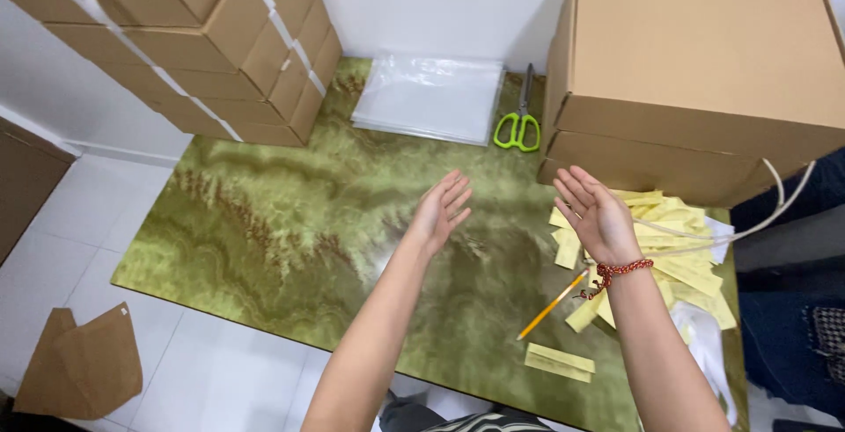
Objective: The person unties a white ribbon on a cardboard box, opens it, and removes a black garment wrapped in plastic. They unfold the garment, place it on a green hanger, and hang it on a clothes rack. The person then folds the plastic wrap and places it back into the empty box.
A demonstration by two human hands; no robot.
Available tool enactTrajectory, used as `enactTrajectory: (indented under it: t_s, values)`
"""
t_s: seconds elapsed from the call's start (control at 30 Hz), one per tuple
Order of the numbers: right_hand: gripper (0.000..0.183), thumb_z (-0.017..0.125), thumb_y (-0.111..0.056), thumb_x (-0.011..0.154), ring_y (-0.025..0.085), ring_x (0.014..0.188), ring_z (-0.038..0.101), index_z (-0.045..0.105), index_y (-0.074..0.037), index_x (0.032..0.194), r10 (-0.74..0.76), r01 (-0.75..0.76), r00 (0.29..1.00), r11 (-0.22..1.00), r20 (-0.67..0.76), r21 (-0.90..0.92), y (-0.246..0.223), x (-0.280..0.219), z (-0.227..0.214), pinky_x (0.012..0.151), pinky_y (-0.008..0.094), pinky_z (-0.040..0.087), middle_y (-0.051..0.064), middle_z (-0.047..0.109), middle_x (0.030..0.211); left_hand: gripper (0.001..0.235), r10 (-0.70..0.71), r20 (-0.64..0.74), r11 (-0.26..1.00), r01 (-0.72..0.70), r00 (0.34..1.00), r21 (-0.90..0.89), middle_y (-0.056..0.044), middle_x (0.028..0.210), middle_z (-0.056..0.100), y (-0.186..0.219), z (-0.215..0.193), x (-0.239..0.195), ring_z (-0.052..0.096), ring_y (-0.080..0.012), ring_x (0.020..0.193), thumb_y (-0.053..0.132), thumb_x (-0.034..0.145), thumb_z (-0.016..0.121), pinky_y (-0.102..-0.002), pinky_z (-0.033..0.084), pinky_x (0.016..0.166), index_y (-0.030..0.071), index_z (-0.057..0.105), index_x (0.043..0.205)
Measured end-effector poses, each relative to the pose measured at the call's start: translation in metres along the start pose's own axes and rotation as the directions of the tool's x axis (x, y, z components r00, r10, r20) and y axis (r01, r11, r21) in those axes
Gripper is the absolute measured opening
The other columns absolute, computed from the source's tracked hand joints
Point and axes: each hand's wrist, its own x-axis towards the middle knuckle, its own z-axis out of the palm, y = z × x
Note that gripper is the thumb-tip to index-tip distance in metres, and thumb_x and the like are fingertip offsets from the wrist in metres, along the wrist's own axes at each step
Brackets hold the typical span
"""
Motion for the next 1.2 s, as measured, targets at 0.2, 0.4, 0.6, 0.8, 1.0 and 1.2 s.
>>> enactTrajectory:
  t_s: [0.2, 0.4, 0.6, 0.8, 1.0, 1.2]
  values:
    - [0.047, 0.047, -0.015, 0.108, 0.037, 0.15, 0.049, 0.05, -0.003, 0.154, -0.066, 0.068, 0.994, 0.997, 0.084, -0.023, 0.036, -0.017, 0.126, 0.122, 0.054, 0.043, 0.024, 0.052, 0.158, 0.059, 0.154, -0.019, 0.988, -0.155, 0.988, -0.025, -0.011, 0.167, 0.049, 0.085, -0.106, -0.058, 0.045, -0.0294, 0.155, 0.029, 0.108, 0.054, -0.053, 0.037, 0.124, 0.018, 0.044, 0.165]
    - [0.044, 0.048, -0.015, 0.109, 0.037, 0.145, 0.056, 0.052, -0.001, 0.151, -0.066, 0.076, 0.987, 0.995, 0.149, -0.067, 0.088, -0.037, 0.261, 0.119, 0.053, 0.046, 0.024, 0.056, 0.154, 0.056, 0.226, -0.138, 0.973, -0.23, 0.964, -0.014, -0.008, 0.163, 0.055, 0.172, -0.224, -0.141, 0.055, -0.0299, 0.148, 0.028, 0.107, 0.054, -0.048, 0.039, 0.121, 0.02, 0.048, 0.162]
    - [0.045, 0.047, -0.012, 0.109, 0.04, 0.144, 0.054, 0.052, 0.003, 0.151, -0.012, 0.038, 0.978, 0.992, 0.207, -0.121, 0.123, -0.048, 0.375, 0.118, 0.056, 0.044, 0.028, 0.055, 0.154, 0.054, 0.314, -0.252, 0.943, -0.331, 0.916, -0.029, -0.008, 0.164, 0.055, 0.249, -0.296, -0.204, 0.053, -0.0286, 0.15, 0.025, 0.108, 0.05, -0.044, 0.043, 0.118, 0.018, 0.05, 0.161]
    - [0.045, 0.046, -0.009, 0.107, 0.04, 0.145, 0.054, 0.053, 0.005, 0.15, -0.013, 0.063, 0.962, 0.982, 0.272, -0.178, 0.095, -0.063, 0.475, 0.119, 0.055, 0.043, 0.027, 0.056, 0.154, 0.052, 0.388, -0.267, 0.91, -0.412, 0.882, -0.038, -0.011, 0.161, 0.058, 0.311, -0.313, -0.221, 0.056, -0.0275, 0.148, 0.021, 0.109, 0.049, -0.043, 0.044, 0.116, 0.011, 0.051, 0.16]
    - [0.044, 0.046, -0.009, 0.108, 0.038, 0.143, 0.057, 0.053, 0.005, 0.149, -0.133, 0.225, 0.906, 0.955, 0.402, -0.192, 0.036, -0.03, 0.556, 0.117, 0.052, 0.046, 0.026, 0.058, 0.153, 0.051, 0.508, -0.188, 0.851, -0.523, 0.841, -0.04, -0.013, 0.159, 0.06, 0.379, -0.293, -0.218, 0.058, -0.0275, 0.145, 0.019, 0.109, 0.052, -0.042, 0.05, 0.112, 0.009, 0.053, 0.159]
    - [0.053, 0.048, -0.018, 0.108, 0.038, 0.146, 0.054, 0.043, 0.006, 0.156, -0.131, 0.234, 0.84, 0.963, 0.527, -0.134, -0.018, 0.027, 0.624, 0.119, 0.047, 0.047, 0.028, 0.051, 0.159, 0.053, 0.603, -0.109, 0.796, -0.605, 0.791, 0.013, -0.01, 0.156, 0.063, 0.449, -0.256, -0.209, 0.063, -0.0244, 0.14, 0.023, 0.104, 0.055, -0.036, 0.055, 0.105, 0.012, 0.056, 0.156]
